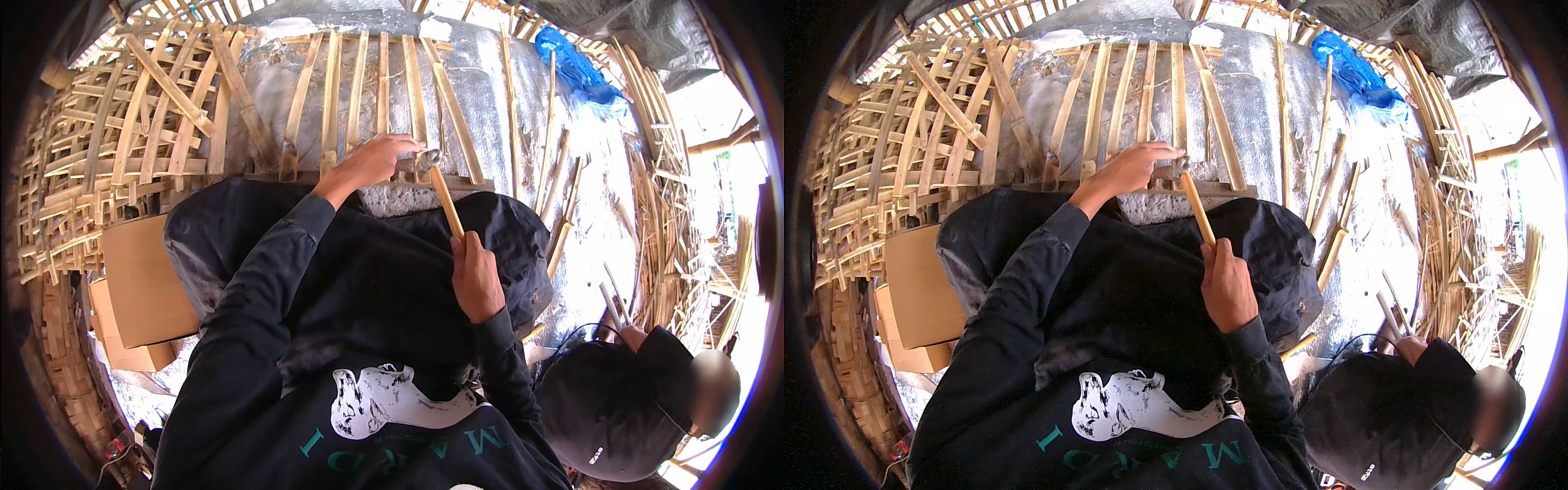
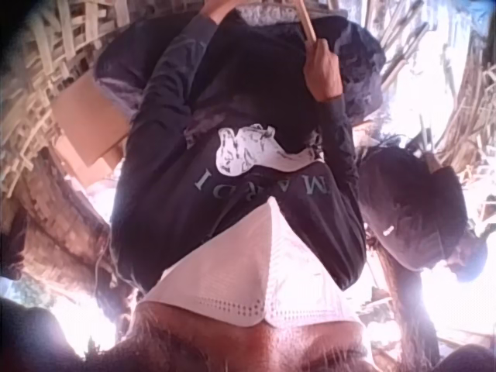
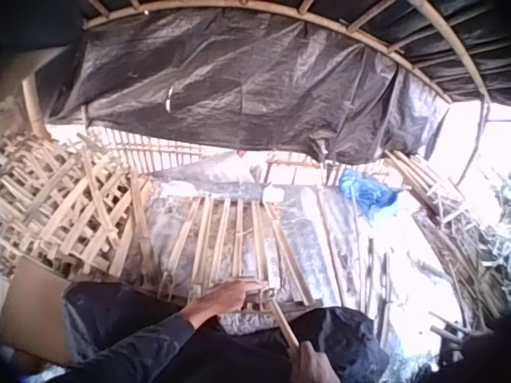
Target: The person positions bamboo slats onto a wooden frame and secures them by hammering nails in with a hammer.
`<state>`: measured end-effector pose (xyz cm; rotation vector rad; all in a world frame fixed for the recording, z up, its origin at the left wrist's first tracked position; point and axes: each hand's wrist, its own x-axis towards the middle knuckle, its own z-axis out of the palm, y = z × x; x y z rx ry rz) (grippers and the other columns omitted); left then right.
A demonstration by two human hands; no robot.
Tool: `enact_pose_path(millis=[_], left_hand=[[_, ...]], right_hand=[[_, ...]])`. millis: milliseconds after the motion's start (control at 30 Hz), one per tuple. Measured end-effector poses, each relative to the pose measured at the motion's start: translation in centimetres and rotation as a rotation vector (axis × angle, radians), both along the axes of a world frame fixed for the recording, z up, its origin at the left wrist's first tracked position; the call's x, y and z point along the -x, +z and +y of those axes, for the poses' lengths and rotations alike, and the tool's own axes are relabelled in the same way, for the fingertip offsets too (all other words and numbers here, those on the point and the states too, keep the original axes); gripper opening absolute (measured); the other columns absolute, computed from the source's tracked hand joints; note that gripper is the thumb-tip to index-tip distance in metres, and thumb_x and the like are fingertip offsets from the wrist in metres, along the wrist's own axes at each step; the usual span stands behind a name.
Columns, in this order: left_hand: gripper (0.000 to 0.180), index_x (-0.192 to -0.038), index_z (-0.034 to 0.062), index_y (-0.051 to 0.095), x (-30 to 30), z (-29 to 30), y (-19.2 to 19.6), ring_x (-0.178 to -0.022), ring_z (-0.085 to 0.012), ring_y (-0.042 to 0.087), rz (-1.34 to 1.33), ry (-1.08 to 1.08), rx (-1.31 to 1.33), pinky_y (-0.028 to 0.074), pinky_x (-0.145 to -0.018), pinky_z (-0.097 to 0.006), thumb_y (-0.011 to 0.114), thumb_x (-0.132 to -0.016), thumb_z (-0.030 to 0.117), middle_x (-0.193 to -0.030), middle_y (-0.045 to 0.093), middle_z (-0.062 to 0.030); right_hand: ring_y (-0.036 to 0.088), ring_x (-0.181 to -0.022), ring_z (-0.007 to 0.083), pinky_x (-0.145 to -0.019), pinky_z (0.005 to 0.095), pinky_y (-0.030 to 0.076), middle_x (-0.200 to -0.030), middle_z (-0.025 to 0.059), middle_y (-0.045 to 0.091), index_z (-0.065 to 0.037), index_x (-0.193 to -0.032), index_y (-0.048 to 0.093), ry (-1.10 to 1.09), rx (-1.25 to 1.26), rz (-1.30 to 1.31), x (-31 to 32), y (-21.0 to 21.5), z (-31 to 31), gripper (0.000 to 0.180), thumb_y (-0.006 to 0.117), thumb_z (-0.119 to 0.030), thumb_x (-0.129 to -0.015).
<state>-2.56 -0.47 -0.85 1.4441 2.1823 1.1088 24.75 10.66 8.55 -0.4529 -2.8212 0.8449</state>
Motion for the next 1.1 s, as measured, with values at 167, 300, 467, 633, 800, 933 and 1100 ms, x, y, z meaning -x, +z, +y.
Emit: enact_pose_path(millis=[167,300,467,633,800,933,1100], left_hand=[[0.055,-0.138,0.0086,0.068,0.1,-0.1,-0.7,-0.128,-0.0386,0.061,-0.023,0.005,-0.053,0.048,-0.109,-0.045,0.058,-0.087,-0.011,-0.139,0.067,-0.0146],[0.055,-0.137,0.0087,0.069,-0.2,0.0,0.5,-0.128,-0.0387,0.061,-0.072,0.006,0.026,0.048,-0.109,-0.045,0.056,-0.087,-0.012,-0.139,0.067,-0.0153],[0.058,-0.134,0.0073,0.07,0.1,0.0,-1.2,-0.124,-0.0398,0.062,0.01,0.032,-0.083,0.049,-0.108,-0.046,0.051,-0.084,-0.015,-0.136,0.069,-0.0149],[0.057,-0.135,0.0058,0.069,-0.1,0.0,-0.3,-0.123,-0.0392,0.063,-0.005,0.015,-0.084,0.05,-0.107,-0.045,0.046,-0.087,-0.015,-0.134,0.069,-0.0157],[0.058,-0.132,0.0056,0.071,-0.6,0.1,0.3,-0.125,-0.0385,0.062,-0.023,0.031,-0.092,0.049,-0.108,-0.046,0.047,-0.083,-0.017,-0.132,0.07,-0.0155],[0.06,-0.133,0.0067,0.07,0.0,0.0,-1.1,-0.127,-0.0382,0.061,-0.025,0.038,-0.086,0.049,-0.109,-0.046,0.047,-0.083,-0.017,-0.135,0.068,-0.015],[0.063,-0.134,0.0077,0.07,-0.1,0.2,-0.8,-0.129,-0.0377,0.06,-0.062,0.024,-0.06,0.048,-0.109,-0.046,0.047,-0.082,-0.018,-0.137,0.067,-0.0153]], right_hand=[[0.059,-0.069,0.0521,-0.06,0.0604,0.043,-0.07,0.03,0.057,-0.001,-0.098,0.043,-0.067,0.007,0.066,-0.2,-1.2,-0.9,0.023,0.056,-0.016,-0.11],[0.058,-0.069,0.0531,-0.061,0.0607,0.042,-0.074,0.0311,0.058,-0.001,-0.099,0.043,-0.044,0.017,0.016,-0.1,-0.2,-0.3,0.023,0.055,-0.016,-0.11],[0.057,-0.071,0.0528,-0.062,0.0602,0.041,-0.075,0.0302,0.058,-0.001,-0.097,0.044,-0.1,0.049,0.073,-0.3,-0.9,-1.0,0.024,0.056,-0.016,-0.11],[0.055,-0.069,0.0526,-0.063,0.0604,0.04,-0.072,0.0294,0.055,0.0,-0.097,0.044,-0.055,0.026,0.107,0.1,0.4,-0.7,0.023,0.055,-0.016,-0.111],[0.055,-0.068,0.053,-0.061,0.061,0.039,-0.071,0.0294,0.055,-0.001,-0.094,0.044,-0.067,0.062,0.037,-0.3,-2.0,0.3,0.025,0.053,-0.017,-0.111],[0.056,-0.07,0.0535,-0.061,0.0609,0.038,-0.072,0.0304,0.056,-0.001,-0.094,0.044,-0.121,0.126,0.08,0.2,0.4,-0.6,0.026,0.054,-0.017,-0.111],[0.055,-0.07,0.0537,-0.059,0.0594,0.037,-0.072,0.0299,0.054,0.0,-0.095,0.043,-0.043,-0.024,0.084,-0.4,-1.7,-0.4,0.025,0.055,-0.017,-0.111]])
